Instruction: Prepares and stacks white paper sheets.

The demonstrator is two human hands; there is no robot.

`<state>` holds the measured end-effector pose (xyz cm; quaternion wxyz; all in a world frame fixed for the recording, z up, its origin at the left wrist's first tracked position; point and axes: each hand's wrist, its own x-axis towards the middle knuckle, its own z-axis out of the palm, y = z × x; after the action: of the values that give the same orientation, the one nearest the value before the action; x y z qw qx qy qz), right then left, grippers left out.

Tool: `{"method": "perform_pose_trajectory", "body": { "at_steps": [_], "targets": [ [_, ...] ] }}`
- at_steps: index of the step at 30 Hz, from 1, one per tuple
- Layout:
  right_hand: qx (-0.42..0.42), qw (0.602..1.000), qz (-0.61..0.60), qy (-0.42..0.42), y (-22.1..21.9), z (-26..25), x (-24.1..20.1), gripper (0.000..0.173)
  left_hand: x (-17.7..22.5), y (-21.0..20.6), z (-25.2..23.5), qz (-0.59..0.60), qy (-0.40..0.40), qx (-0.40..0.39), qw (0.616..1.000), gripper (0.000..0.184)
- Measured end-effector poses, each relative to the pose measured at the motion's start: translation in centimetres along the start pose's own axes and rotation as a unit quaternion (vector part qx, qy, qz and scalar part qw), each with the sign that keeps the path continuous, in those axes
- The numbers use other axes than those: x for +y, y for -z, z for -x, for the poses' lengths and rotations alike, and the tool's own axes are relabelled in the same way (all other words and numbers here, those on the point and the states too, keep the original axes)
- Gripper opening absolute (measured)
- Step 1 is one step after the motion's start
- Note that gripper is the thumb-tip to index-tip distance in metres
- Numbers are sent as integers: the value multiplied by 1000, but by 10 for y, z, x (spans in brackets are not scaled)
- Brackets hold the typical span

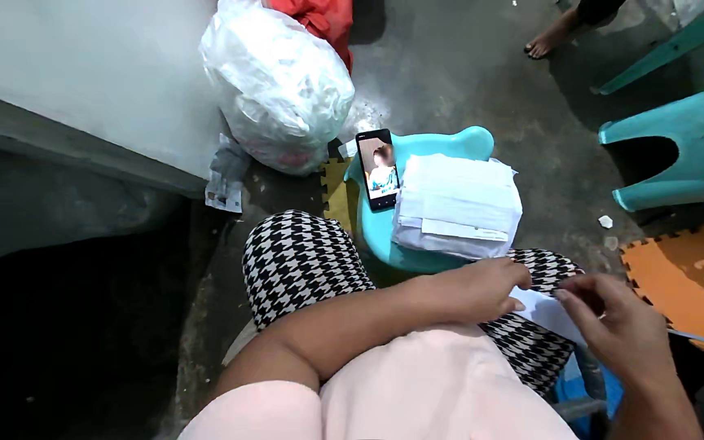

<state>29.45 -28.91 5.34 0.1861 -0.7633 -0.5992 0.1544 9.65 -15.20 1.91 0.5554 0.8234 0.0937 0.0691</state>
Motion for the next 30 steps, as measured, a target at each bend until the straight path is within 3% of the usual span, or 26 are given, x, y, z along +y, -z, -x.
{"method": "perform_pose_trajectory", "body": {
  "at_steps": [6, 8, 12, 16, 20, 30],
  "targets": [
    [-4, 1000, 5, 0, -23, 34, -4, 23, -13, -32, -28, -27, 137, -39, 989, 52],
    [-8, 1000, 15, -5, -30, 36, 2, 21, -13, -34, -30, -46, 154, -52, 986, 50],
    [-13, 1000, 24, -3, -34, 35, 6, 20, -15, -36, -23, -32, 108, -55, 992, 33],
    [-1, 1000, 7, -3, -34, 31, 0, 28, -9, -30, -14, 67, 93, 1, 993, 30],
    [66, 996, -43, 45, -41, 27, -9, 24, -5, -24, -10, 150, 118, 35, 981, 32],
    [75, 995, -51, 46, -46, 20, -14, 23, -1, -22, -9, 152, 77, 65, 983, 29]
  ]
}}
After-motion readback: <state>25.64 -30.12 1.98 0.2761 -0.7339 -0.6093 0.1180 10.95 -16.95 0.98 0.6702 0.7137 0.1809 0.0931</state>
